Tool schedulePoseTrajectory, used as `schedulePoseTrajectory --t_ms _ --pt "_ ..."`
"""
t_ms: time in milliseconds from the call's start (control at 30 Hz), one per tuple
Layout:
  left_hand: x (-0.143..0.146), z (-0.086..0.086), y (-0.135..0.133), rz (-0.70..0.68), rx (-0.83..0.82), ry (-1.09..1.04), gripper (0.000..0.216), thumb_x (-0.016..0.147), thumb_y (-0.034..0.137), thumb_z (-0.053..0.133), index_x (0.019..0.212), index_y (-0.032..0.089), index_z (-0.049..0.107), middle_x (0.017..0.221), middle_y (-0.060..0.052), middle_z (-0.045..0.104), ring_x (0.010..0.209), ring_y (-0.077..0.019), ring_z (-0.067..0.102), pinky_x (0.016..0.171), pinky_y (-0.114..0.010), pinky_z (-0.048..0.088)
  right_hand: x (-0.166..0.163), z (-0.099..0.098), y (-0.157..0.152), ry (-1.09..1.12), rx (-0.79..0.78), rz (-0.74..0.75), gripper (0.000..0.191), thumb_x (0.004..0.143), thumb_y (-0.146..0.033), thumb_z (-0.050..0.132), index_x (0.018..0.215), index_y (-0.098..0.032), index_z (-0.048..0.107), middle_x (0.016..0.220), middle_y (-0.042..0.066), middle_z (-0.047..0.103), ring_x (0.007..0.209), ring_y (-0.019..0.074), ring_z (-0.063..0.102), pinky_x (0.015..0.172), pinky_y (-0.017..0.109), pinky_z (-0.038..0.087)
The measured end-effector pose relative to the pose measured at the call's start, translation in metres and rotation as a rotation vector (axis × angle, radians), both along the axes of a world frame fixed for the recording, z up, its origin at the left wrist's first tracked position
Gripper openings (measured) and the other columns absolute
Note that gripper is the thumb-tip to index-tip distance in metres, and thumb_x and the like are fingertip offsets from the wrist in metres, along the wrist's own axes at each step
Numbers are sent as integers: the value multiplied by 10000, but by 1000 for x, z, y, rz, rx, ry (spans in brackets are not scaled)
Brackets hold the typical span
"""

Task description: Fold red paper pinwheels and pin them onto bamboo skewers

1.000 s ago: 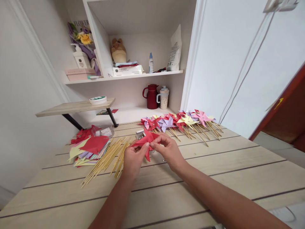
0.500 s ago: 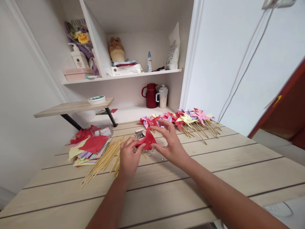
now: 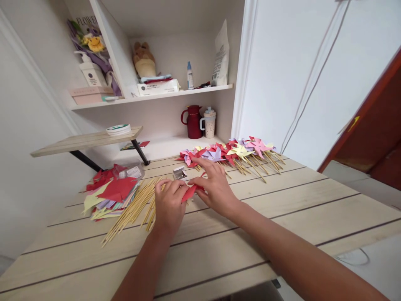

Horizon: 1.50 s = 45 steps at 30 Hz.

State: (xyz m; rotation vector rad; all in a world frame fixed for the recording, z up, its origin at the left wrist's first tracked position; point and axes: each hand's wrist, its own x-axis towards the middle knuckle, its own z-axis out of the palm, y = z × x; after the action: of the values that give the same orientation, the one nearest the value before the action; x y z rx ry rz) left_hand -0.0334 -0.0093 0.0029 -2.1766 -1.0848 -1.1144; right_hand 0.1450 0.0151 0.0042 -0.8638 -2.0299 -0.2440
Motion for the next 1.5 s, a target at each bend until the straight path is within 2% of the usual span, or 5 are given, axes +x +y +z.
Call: schedulePoseTrajectory --t_ms 267,500,633,1200,1500 --pt "9 -7 1 30 -22 -255 134 865 246 692 999 246 691 984 -61 705 945 -252 638 963 -457 369 -2 2 1 398 -383 142 177 756 -82 655 709 -226 745 1297 82 640 1250 294 543 1057 484 369" --pt "10 -13 11 -140 -506 -1004 662 765 490 763 1339 229 561 1232 -122 623 1180 -275 571 1043 -447 402 -2 10 3 997 -1076 435 162 687 -289 776 822 -200 790 787 44 757 727 209 640 792 400 491" --pt "9 -13 11 -268 -737 -989 373 794 490 727 1032 202 737 1177 -111 681 1143 -274 609 1010 -410 435 -2 8 5 1060 -1085 460 177 633 -299 812 770 -188 790 751 44 760 694 192 631 757 376 485" --pt "18 -9 4 -116 -567 -953 147 735 319 748 673 186 752 799 -45 703 811 -200 653 802 -309 495 -12 0 1 945 -1039 392 179 639 -268 782 610 -187 625 601 -28 637 597 143 565 658 308 429" --pt "11 -10 8 -344 -879 -1485 279 651 384 854 786 155 770 750 -46 758 713 -165 681 736 -284 525 0 -2 4 911 -904 443 331 791 -355 727 1088 -256 622 992 35 693 955 217 643 896 390 489"
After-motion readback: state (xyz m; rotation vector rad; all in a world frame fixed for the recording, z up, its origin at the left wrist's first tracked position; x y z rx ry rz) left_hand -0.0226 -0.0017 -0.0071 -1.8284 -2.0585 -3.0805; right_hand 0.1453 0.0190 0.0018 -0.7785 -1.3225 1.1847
